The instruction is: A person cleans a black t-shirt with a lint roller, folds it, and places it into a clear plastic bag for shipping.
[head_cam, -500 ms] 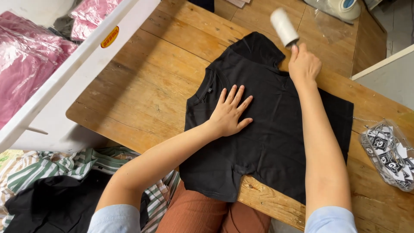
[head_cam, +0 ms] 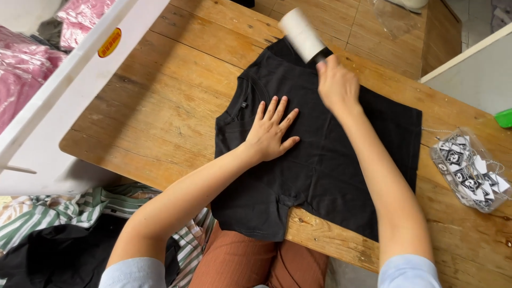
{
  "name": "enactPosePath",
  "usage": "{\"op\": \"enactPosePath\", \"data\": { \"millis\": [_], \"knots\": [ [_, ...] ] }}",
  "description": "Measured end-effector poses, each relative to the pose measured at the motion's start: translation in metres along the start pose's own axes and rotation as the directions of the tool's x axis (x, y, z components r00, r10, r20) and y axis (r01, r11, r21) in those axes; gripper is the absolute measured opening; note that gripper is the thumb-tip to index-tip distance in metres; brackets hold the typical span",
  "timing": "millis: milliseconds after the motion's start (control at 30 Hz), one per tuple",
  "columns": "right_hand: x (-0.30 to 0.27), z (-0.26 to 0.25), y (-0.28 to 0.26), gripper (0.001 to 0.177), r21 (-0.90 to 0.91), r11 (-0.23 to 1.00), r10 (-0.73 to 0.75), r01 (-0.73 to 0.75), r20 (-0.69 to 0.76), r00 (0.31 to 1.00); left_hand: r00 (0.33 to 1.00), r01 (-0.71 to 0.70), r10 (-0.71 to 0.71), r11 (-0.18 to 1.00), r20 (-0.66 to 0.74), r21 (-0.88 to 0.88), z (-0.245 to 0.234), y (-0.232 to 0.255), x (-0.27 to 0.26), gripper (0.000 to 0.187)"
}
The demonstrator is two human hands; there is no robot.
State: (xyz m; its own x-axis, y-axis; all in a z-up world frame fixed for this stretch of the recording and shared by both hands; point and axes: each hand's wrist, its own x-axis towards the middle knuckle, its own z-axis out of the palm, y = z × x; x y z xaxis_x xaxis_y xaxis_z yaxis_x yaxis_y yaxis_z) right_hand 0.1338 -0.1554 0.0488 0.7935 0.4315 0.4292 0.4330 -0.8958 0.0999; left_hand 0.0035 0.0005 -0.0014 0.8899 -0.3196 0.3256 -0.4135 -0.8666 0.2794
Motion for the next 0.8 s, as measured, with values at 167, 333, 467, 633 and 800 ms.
{"op": "enactPosePath", "data": {
  "millis": [167,333,467,633,800],
  "knots": [
    [-0.035,0.009,-0.019,0.029,-0.028,0.966,-0.253,0.256,0.090,0.963,0.990,0.045,-0.051,0.998,0.131,0.047,-0.004,0.003,0.000,0.064],
    [-0.008,0.054,0.014,0.033,-0.078,0.996,-0.046,0.051,0.062,0.997,0.990,0.056,-0.061,0.998,0.128,0.040,-0.001,0.002,0.000,0.063],
    [-0.035,-0.002,-0.005,0.032,-0.018,0.999,0.028,-0.028,0.014,1.000,0.990,0.051,-0.056,0.998,0.128,0.038,-0.002,0.001,0.002,0.064],
    [-0.130,-0.070,-0.031,0.027,-0.096,0.994,0.068,-0.054,0.151,0.986,0.991,0.060,-0.063,0.998,0.116,0.030,-0.004,0.003,0.001,0.064],
    [-0.150,-0.041,0.023,0.034,-0.261,0.935,0.315,-0.239,0.305,0.899,0.989,0.063,-0.064,0.998,0.132,0.012,-0.007,0.005,0.000,0.064]
  ]
}}
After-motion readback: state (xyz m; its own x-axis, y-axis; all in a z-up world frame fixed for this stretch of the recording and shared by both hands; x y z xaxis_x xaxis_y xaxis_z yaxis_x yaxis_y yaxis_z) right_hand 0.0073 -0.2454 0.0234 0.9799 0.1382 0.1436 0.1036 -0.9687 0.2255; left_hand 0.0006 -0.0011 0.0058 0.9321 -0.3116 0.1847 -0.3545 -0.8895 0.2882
